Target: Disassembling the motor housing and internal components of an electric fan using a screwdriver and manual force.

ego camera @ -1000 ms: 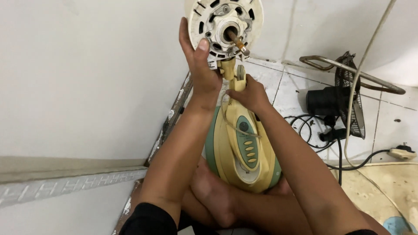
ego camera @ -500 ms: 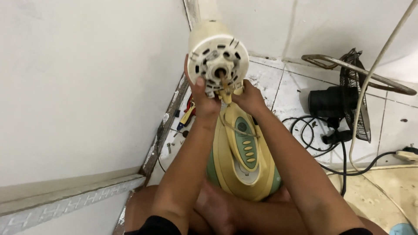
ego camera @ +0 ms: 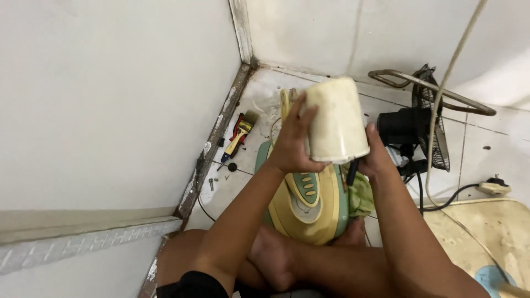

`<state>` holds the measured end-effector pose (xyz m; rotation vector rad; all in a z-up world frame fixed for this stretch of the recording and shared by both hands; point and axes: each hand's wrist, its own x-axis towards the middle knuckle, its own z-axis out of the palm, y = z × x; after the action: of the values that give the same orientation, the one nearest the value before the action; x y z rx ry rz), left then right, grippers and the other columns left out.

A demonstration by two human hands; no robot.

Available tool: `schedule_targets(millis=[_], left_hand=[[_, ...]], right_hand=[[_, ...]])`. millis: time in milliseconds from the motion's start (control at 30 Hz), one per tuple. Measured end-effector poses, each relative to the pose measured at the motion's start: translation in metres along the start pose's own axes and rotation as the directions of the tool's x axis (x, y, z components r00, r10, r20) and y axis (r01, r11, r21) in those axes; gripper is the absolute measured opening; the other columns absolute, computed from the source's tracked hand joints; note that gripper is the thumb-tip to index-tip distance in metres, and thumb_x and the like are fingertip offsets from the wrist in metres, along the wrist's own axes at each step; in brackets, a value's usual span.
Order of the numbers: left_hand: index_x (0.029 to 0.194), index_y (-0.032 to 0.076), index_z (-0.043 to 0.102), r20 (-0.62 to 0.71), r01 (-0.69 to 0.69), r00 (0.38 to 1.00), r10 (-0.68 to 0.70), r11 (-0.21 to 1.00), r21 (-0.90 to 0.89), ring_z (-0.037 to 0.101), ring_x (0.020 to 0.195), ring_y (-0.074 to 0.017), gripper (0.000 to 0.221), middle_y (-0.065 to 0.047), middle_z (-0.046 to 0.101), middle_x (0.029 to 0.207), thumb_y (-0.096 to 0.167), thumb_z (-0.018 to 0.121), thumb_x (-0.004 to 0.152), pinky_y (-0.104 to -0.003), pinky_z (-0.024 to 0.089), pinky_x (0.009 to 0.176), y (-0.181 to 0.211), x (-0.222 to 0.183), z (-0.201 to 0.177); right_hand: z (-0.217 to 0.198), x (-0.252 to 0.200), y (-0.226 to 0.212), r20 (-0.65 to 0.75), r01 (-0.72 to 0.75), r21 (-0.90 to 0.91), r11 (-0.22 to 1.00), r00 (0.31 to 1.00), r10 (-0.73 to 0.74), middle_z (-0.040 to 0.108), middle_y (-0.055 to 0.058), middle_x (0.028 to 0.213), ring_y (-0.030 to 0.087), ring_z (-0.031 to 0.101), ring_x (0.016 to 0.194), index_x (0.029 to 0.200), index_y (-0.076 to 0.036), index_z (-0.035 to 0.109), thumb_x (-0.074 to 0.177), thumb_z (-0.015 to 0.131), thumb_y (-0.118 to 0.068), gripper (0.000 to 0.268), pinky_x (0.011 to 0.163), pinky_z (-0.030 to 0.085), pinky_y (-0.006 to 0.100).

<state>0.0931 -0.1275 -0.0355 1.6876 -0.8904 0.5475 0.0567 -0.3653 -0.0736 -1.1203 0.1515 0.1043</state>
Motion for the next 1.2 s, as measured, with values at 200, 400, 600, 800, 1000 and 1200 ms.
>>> schedule_targets(millis=[200,400,600,800,1000,1200], left_hand=[[0.160,0.030,0.033,0.284,-0.138,0.956,0.081,0.973,0.187,0.037,0.152,-0.0408,0.125,-0.017,0.024,0.170,0.062,0.084,0.051,-0.047,0.033,0.127,0.000,-0.028,0.014],[0.161,0.029,0.036,0.384,-0.112,0.923,-0.019,0.942,0.317,0.037,0.151,-0.0457,0.115,-0.011,0.029,0.170,0.056,0.083,0.059,-0.052,0.037,0.124,0.014,-0.045,0.016],[0.148,0.015,0.055,0.129,0.069,0.984,-0.120,0.937,0.342,0.056,0.137,-0.0359,0.088,-0.015,0.061,0.144,0.056,0.073,0.072,-0.049,0.043,0.116,0.010,-0.070,0.030],[0.144,0.022,0.057,-0.084,0.893,0.385,-0.919,0.349,0.284,0.056,0.134,-0.0302,0.080,-0.007,0.059,0.142,0.079,0.057,0.088,-0.045,0.043,0.114,-0.126,-0.119,-0.014],[0.112,0.023,0.074,-0.110,0.948,0.309,-0.945,0.297,0.111,0.071,0.106,-0.0269,0.032,-0.002,0.074,0.101,0.046,0.056,0.100,-0.041,0.055,0.089,-0.112,-0.098,-0.014],[0.090,0.008,0.063,-0.363,0.827,0.529,-0.767,0.561,0.020,0.071,0.084,-0.0321,0.024,-0.014,0.067,0.076,0.023,0.050,0.104,-0.046,0.051,0.082,-0.039,-0.056,-0.027]], right_hand=[[-0.100,-0.014,0.078,0.017,-0.018,0.042,0.999,1.000,0.017,0.061,0.029,0.136,0.046,0.062,0.120,0.146,0.000,0.051,0.080,0.066,-0.058,0.089,0.104,0.048,0.064],[-0.109,-0.021,0.095,0.034,-0.090,-0.021,0.996,0.995,0.091,0.058,0.024,0.143,0.040,0.059,0.126,0.147,0.000,0.051,0.089,0.054,-0.066,0.088,0.113,0.044,0.060],[-0.152,-0.018,0.112,-0.094,-0.149,-0.174,0.973,0.986,0.134,0.065,0.010,0.091,0.026,0.064,0.077,0.131,-0.007,0.061,0.082,0.066,-0.089,0.096,0.067,0.056,0.038],[-0.154,-0.016,0.120,-0.122,-0.132,-0.271,0.954,0.987,0.102,0.058,0.010,0.096,0.028,0.059,0.078,0.150,-0.009,0.046,0.087,0.064,-0.084,0.100,0.062,0.052,0.041],[-0.124,-0.024,0.104,-0.128,-0.094,-0.222,0.970,0.990,0.066,0.062,0.007,0.085,0.022,0.061,0.070,0.135,-0.009,0.056,0.081,0.067,-0.086,0.095,0.058,0.054,0.035],[-0.035,-0.048,0.050,-0.172,-0.032,-0.083,0.996,0.985,0.018,0.067,0.000,0.082,0.016,0.064,0.069,0.114,-0.012,0.061,0.082,0.072,-0.071,0.068,0.060,0.054,0.029]])
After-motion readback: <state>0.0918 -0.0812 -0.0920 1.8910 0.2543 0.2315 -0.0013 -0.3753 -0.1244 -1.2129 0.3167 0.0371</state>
